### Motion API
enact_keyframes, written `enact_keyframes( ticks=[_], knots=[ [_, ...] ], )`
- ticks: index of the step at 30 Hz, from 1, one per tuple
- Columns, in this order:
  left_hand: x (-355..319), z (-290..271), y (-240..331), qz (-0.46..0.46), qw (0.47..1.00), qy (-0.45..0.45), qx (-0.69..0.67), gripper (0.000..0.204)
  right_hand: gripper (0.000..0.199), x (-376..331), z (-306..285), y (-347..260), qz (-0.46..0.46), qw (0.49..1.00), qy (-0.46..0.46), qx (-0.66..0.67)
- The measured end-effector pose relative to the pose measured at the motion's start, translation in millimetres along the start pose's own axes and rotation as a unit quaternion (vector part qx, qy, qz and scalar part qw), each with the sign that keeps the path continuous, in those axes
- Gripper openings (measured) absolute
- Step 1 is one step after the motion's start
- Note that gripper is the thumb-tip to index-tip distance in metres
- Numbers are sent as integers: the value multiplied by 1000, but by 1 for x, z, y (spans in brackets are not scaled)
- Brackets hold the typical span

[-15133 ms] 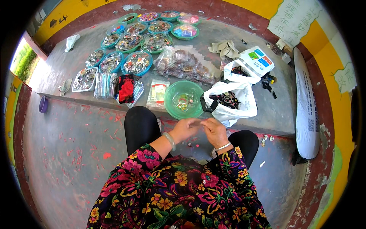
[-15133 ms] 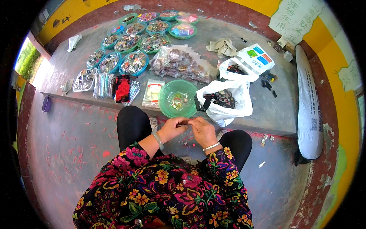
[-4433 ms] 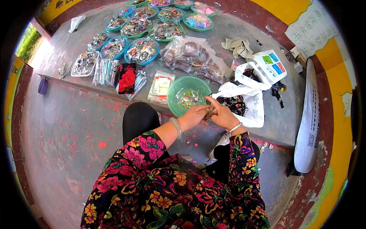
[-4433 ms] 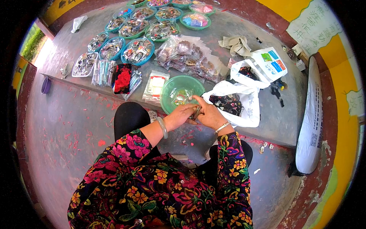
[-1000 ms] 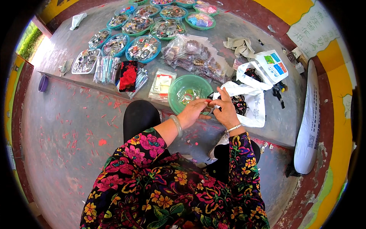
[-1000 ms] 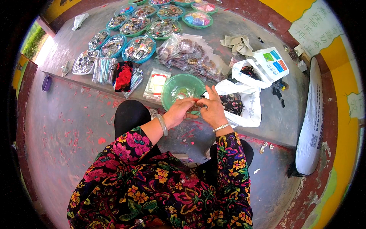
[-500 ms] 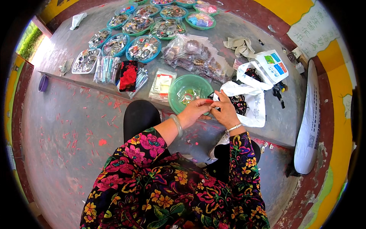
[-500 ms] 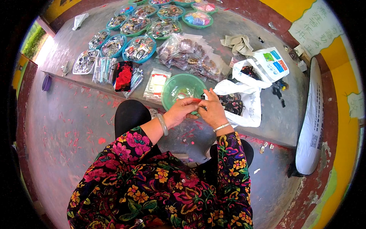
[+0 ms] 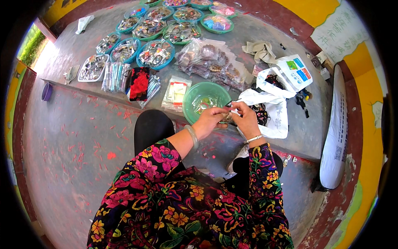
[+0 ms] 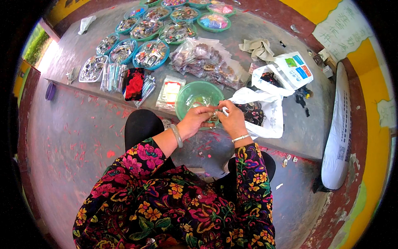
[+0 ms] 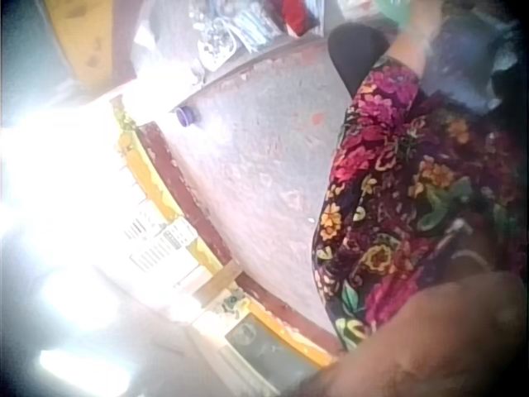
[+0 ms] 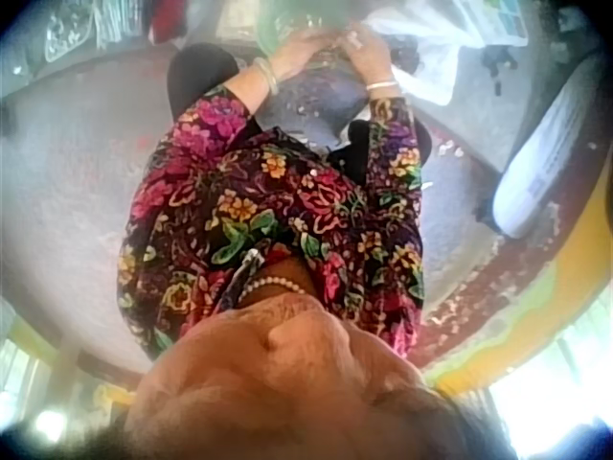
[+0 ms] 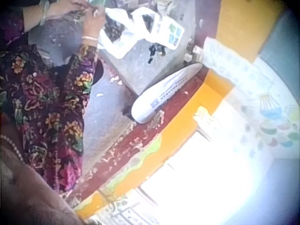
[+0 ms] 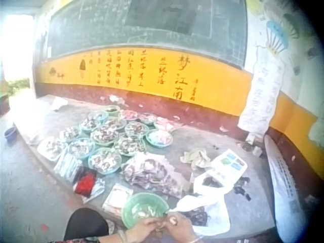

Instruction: The person sits on the floor and repeatedly picks small dark objects from a white bag, places them into clear plastic bags, and seals them. The person then places the filled bags into a green bowl. The workspace includes several pre-filled blue trays and a digital scale.

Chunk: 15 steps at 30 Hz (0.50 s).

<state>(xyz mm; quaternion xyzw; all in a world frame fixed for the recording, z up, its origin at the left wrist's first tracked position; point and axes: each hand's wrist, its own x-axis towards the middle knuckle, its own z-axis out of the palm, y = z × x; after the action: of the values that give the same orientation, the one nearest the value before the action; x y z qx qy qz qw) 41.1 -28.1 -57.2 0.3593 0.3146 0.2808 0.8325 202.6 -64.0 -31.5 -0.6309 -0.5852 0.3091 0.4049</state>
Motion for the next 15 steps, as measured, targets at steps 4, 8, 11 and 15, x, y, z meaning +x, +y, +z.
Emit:
enact_keyframes(
  ticks=[4,8,11,15],
  knots=[
    [1,-4,0,7,1000,18,-19,17,20,0,0,6,102,982,21,158],
    [-1,-3,0,36,999,12,-12,14,25,-6,2,10,166,968,-34,184],
    [-3,-1,0,36,999,-4,4,12,20,-11,12,14,156,960,-3,232],
    [-6,-2,2,17,1000,-23,6,11,15,-16,13,5,194,941,39,275]
  ],
)
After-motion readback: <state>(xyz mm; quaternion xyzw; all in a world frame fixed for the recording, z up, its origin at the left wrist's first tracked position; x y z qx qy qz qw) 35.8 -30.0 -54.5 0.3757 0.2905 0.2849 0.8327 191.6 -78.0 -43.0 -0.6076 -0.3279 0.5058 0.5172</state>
